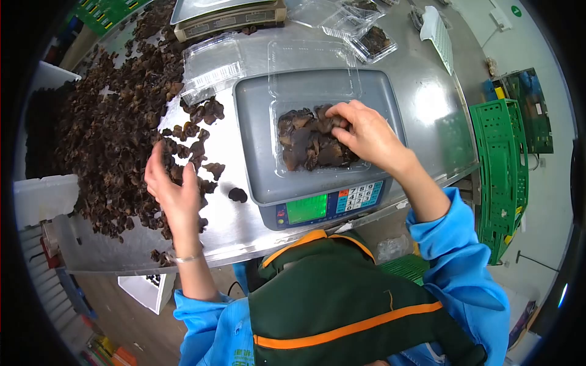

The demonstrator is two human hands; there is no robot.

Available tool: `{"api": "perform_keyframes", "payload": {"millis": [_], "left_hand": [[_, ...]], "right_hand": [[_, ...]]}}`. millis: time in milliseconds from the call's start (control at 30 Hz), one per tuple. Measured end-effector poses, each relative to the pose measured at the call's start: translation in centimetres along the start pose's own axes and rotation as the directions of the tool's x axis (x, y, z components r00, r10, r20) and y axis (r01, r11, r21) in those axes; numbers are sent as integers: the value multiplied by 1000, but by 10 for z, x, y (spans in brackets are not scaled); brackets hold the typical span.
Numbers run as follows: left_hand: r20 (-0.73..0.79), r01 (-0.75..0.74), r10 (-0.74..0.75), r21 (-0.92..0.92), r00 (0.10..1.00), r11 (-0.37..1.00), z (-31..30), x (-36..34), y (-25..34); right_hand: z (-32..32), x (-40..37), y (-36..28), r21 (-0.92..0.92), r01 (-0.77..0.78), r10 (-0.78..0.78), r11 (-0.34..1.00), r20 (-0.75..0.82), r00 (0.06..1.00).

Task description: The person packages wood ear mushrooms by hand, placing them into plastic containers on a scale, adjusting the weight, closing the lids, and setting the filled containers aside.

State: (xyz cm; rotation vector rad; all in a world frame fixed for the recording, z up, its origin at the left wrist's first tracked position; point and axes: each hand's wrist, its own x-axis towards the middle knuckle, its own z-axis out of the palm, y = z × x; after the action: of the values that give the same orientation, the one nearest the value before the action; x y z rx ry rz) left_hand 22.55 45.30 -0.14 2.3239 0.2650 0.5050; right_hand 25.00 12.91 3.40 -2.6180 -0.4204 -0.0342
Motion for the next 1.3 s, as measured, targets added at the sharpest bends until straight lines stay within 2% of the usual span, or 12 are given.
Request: {"api": "perform_keyframes", "payload": {"millis": [67,133,233,333,433,567,700,767,800,900,1100,1300], "left_hand": [[243,166,-86,-333,966,928,17,-20,33],[253,-427,414,-5,874,904,42,-35,85],[302,-446,418,28,857,895,63,-36,96],[292,20,123,-444,949,896,46,-30,95],[763,744,-89,-645,641,-173,19,-28,99],[820,596,22,-396,571,-698,-4,-30,27],[623,588,50,-704,781,-399,-72,-14,-109],[104,579,-626,-519,773,628,-87,-6,-108],[-121,482,-504,-174,855,859,-89,-8,-120],[-404,387,-288,188,868,903,-103,-10,-94],[529,-13,-37,89,848,996,-10,-49,-46],[529,-289,187,115,827,951,55,-105,-86]], "right_hand": [[-3,6,-2,141,-154,153,978,20,988],[-10,6,-5,262,-232,242,937,-6,970],[-30,2,-12,467,-314,373,827,-38,927],[-45,-10,-26,793,-190,398,579,-72,915],[-23,-19,-71,558,68,35,827,-172,985],[0,-32,-100,518,187,-114,835,-169,979],[-45,-23,-20,807,-196,536,557,-169,827],[-62,-11,53,924,-215,667,317,-56,743],[-66,-9,73,910,-268,683,315,-21,730],[-65,3,96,889,-368,681,272,92,726],[-34,59,99,650,-643,669,405,269,693],[2,89,86,753,-601,619,270,343,707]]}}
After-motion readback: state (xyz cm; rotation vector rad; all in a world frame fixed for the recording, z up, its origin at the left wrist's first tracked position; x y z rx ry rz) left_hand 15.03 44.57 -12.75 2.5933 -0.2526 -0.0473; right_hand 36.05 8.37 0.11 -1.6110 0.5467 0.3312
